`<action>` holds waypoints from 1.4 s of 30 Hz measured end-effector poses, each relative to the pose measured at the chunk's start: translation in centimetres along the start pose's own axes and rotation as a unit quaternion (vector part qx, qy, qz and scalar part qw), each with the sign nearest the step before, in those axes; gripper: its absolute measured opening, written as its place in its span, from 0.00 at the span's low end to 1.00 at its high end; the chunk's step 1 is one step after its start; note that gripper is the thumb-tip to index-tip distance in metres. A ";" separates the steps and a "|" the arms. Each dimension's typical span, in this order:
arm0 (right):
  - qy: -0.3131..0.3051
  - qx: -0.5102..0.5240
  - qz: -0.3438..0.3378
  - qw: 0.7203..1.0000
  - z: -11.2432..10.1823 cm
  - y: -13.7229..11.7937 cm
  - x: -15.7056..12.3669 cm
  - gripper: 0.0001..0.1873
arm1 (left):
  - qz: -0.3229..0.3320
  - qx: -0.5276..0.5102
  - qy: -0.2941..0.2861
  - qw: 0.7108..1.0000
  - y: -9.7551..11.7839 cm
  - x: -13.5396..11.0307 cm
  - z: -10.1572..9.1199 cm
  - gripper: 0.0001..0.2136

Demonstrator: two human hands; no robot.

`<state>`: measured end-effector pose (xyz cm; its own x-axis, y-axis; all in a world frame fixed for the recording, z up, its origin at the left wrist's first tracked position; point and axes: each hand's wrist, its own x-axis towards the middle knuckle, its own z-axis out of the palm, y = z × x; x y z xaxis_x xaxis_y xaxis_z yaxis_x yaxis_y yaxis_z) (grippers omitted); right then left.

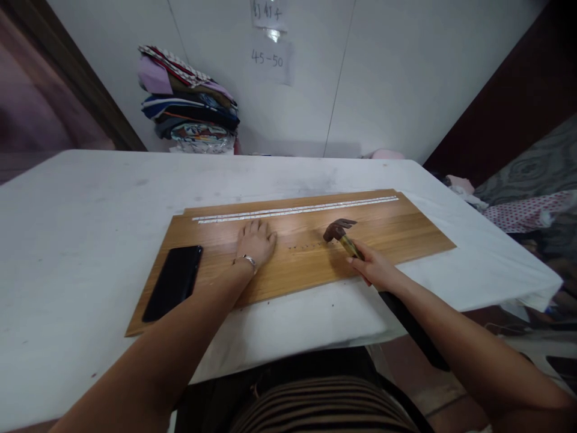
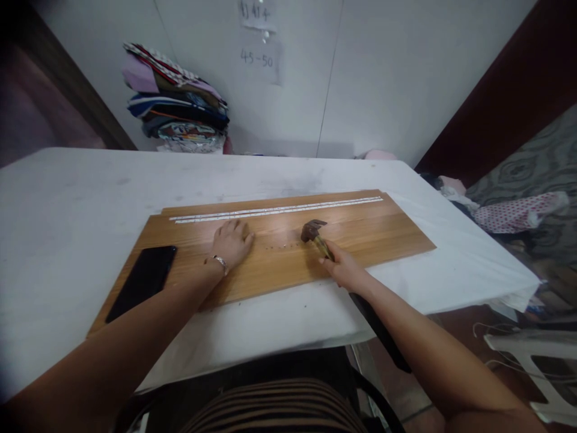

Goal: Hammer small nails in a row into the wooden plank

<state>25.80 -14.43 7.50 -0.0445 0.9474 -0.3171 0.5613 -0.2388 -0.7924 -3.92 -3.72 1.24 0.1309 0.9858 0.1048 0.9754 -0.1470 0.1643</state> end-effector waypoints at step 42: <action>-0.008 0.019 0.002 1.000 0.1 0.2 0.3 0.31 | -0.008 0.015 -0.015 1.000 0.4 -0.1 -0.6 0.23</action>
<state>25.77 -14.24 7.22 -0.0566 0.9430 -0.3280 0.5292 -0.2502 -0.8108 -3.66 -3.95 1.88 0.1208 0.9900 0.0729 0.9821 -0.1298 0.1363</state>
